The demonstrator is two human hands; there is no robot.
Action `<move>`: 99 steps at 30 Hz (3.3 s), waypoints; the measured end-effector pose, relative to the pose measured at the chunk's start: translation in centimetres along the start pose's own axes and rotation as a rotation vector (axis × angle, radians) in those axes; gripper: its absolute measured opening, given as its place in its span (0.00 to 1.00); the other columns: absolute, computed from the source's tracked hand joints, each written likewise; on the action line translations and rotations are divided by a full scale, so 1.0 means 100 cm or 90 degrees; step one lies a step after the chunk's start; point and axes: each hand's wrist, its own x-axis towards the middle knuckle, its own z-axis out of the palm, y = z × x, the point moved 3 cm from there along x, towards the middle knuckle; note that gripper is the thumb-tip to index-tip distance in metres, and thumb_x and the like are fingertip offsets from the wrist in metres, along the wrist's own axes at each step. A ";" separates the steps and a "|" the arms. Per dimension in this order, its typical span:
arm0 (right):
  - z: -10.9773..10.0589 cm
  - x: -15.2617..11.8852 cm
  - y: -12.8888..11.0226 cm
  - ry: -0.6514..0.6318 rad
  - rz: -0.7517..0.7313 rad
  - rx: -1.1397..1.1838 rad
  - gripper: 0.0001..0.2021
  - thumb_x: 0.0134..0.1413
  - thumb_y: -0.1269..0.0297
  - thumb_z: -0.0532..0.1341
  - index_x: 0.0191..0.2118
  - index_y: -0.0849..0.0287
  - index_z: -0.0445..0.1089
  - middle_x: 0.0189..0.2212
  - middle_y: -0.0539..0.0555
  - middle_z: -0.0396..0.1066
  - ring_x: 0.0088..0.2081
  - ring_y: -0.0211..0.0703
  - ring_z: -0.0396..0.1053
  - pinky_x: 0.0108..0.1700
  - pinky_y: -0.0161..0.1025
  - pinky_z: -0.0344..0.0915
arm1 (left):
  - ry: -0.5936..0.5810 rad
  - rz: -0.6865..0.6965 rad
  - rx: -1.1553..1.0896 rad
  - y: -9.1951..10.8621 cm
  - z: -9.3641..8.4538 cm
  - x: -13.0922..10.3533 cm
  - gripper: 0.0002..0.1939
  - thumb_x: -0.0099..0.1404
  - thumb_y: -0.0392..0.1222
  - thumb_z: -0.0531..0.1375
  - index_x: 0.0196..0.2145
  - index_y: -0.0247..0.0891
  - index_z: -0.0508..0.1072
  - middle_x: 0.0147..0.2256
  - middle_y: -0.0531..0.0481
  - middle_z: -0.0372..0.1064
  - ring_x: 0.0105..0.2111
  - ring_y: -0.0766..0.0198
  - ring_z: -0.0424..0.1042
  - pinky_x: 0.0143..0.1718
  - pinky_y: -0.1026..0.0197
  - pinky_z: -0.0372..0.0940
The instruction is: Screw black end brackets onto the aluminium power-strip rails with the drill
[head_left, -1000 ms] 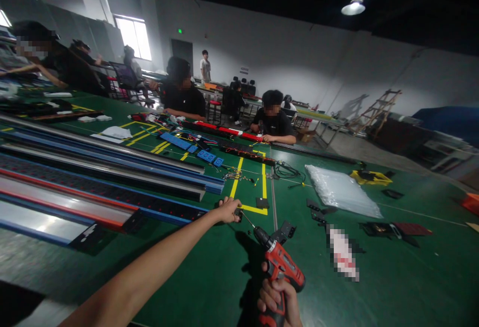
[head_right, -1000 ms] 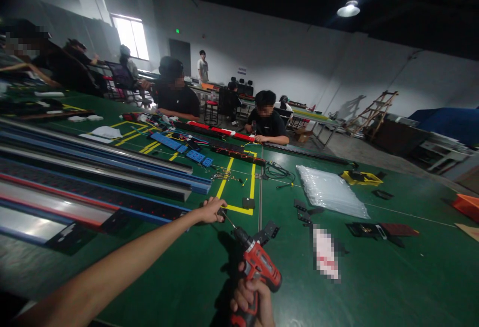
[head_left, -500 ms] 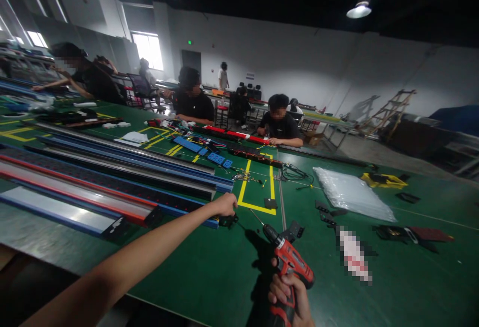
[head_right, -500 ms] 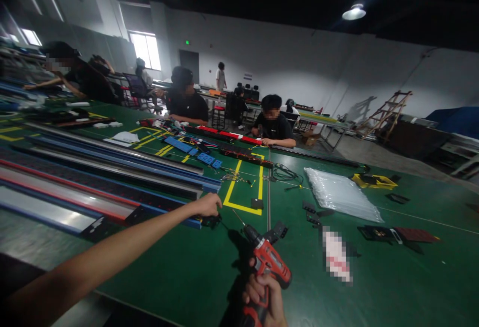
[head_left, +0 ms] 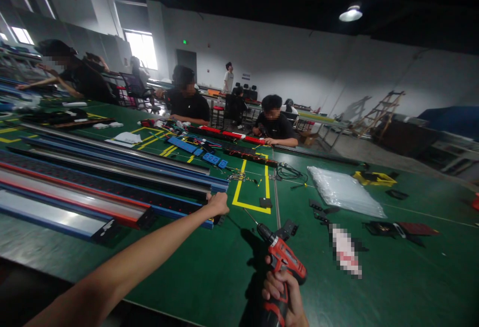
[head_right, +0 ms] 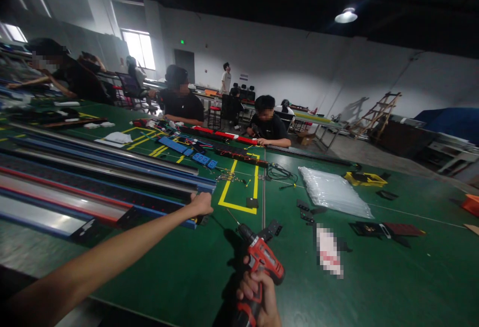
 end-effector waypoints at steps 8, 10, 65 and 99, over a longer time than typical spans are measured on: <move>-0.002 0.001 0.001 0.011 0.002 -0.003 0.09 0.46 0.72 0.62 0.36 0.59 0.72 0.14 0.38 0.49 0.17 0.31 0.43 0.26 0.35 0.61 | 0.030 0.070 0.067 -0.002 0.000 -0.017 0.17 0.69 0.47 0.60 0.51 0.35 0.70 0.51 0.44 0.67 0.51 0.54 0.68 0.52 0.44 0.65; -0.002 0.001 0.001 0.011 0.004 0.000 0.10 0.46 0.72 0.62 0.38 0.59 0.72 0.14 0.38 0.49 0.17 0.30 0.43 0.26 0.35 0.61 | 0.046 0.112 0.074 -0.007 0.000 -0.025 0.14 0.64 0.43 0.63 0.46 0.35 0.72 0.51 0.43 0.67 0.54 0.50 0.64 0.55 0.42 0.60; 0.001 -0.003 0.000 -0.021 0.034 -0.094 0.12 0.46 0.69 0.63 0.39 0.56 0.70 0.12 0.36 0.45 0.16 0.30 0.35 0.22 0.33 0.57 | 0.237 0.312 -0.502 -0.007 0.003 -0.065 0.11 0.68 0.40 0.58 0.45 0.38 0.77 0.43 0.48 0.77 0.43 0.60 0.74 0.45 0.60 0.66; 0.001 -0.002 0.003 -0.043 0.056 -0.073 0.11 0.47 0.71 0.61 0.40 0.58 0.71 0.12 0.36 0.46 0.15 0.30 0.35 0.22 0.33 0.59 | 0.287 0.484 -0.400 -0.001 0.006 -0.070 0.09 0.71 0.38 0.55 0.40 0.38 0.76 0.39 0.47 0.73 0.43 0.59 0.70 0.48 0.57 0.65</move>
